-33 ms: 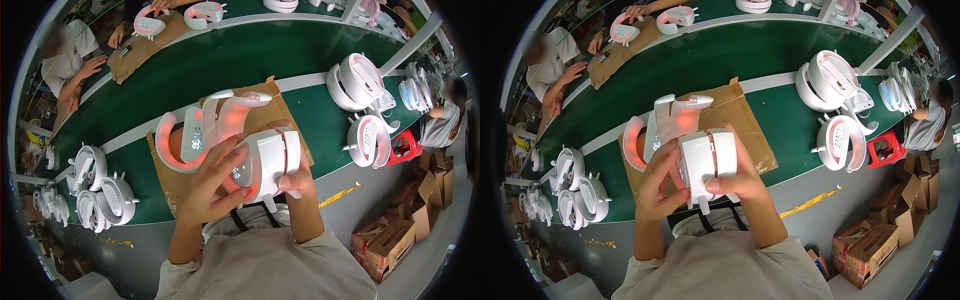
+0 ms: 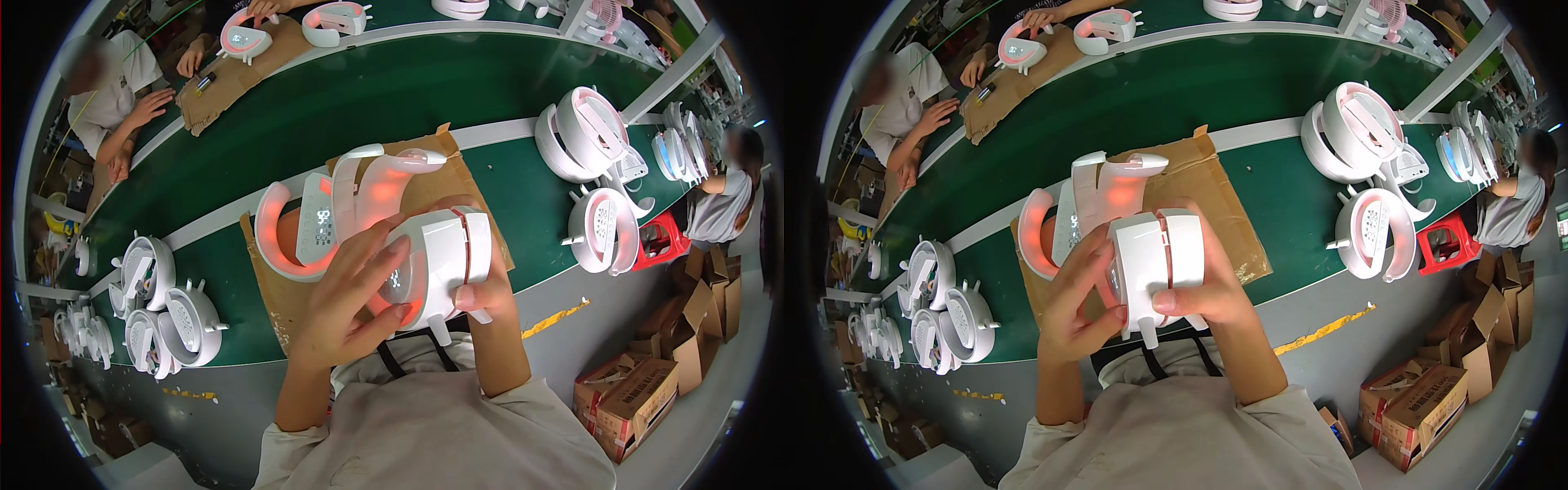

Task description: Assembling the outer casing and components of G-shaped Bluetooth speakers/lamps on an assembly line.

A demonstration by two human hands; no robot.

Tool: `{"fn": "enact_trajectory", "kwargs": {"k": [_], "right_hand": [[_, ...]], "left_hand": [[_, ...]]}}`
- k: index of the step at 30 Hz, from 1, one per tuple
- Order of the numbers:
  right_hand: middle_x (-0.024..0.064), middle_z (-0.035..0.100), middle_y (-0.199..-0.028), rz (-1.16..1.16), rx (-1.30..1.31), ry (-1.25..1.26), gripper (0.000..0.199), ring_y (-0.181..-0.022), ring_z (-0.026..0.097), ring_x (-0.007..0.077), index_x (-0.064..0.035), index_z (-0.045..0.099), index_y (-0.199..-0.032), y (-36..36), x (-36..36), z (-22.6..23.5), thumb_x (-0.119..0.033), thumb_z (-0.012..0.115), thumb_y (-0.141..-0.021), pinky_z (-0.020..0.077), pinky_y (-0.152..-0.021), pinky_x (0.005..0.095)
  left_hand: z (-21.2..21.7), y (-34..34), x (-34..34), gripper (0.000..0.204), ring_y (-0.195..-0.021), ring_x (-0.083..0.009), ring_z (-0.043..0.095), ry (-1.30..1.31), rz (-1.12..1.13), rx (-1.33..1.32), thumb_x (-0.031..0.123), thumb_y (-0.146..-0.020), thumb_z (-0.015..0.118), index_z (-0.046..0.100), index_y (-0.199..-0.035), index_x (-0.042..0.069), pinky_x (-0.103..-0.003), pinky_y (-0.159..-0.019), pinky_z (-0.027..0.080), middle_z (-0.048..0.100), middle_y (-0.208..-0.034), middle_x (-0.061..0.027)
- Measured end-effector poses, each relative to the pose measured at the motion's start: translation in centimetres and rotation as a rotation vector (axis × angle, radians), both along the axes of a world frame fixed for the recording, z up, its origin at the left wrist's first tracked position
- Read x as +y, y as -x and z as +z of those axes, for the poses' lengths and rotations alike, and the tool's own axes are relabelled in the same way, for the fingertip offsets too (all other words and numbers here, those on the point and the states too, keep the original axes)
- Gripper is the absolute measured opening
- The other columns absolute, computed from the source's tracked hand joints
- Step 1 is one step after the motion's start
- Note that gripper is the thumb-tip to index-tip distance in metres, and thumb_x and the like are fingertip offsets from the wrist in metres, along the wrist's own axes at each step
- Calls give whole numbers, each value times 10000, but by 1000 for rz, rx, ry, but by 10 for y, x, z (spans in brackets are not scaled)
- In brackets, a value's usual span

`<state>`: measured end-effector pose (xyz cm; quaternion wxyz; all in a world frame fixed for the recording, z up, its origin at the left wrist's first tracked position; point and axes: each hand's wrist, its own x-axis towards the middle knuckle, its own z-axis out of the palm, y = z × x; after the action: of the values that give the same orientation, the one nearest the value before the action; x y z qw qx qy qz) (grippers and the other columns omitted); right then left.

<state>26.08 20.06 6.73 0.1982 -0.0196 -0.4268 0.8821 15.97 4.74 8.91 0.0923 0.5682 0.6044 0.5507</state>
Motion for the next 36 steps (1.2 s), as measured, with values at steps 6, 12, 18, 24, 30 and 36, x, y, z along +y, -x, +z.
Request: {"fn": "enact_trajectory", "kwargs": {"k": [6,12,18,24,30,36], "right_hand": [[119,526,-1169,113,-45,13,797,-1052,533,213,-2,400,-1277,6,6,1,-174,739,-577,429,-884,335],[146,583,-1091,0,15,175,701,-975,589,225,30,434,-1246,15,1,-1,-264,685,-661,490,-808,320],[208,456,-1294,-18,42,140,861,-1177,495,348,-4,322,-1366,22,1,-7,-428,655,-694,457,-958,450],[208,440,-1313,58,122,123,889,-1190,485,337,3,323,-1366,18,6,-23,-421,709,-687,449,-965,449],[151,566,-1106,-19,59,185,763,-948,607,228,26,408,-1263,12,7,-22,-302,717,-647,519,-775,325],[144,575,-1054,16,63,283,690,-891,607,210,4,424,-1229,7,1,-17,-213,666,-619,517,-743,305]], "left_hand": [[-1,3,2,649,-1220,-356,414,7,64,109,-9,-663,638,495,-1296,21,-427,-980,365,411,-1363,-208],[-4,-3,16,534,-1217,-375,389,71,209,201,113,-745,640,525,-1263,50,-474,-995,334,403,-1359,-195],[-5,-8,12,266,-1169,-416,429,-175,171,126,240,-727,735,580,-839,55,-490,-972,352,462,-1265,-161],[3,-15,13,231,-1158,-401,444,-179,102,-151,58,-679,738,546,-805,43,-467,-925,389,489,-1197,-151],[0,-6,18,254,-1145,-400,450,-136,48,87,79,-661,747,560,-830,47,-462,-900,400,480,-1232,-152],[-1,-16,16,265,-1161,-416,433,-122,48,200,115,-659,748,563,-837,50,-500,-921,376,465,-1299,-130]]}}
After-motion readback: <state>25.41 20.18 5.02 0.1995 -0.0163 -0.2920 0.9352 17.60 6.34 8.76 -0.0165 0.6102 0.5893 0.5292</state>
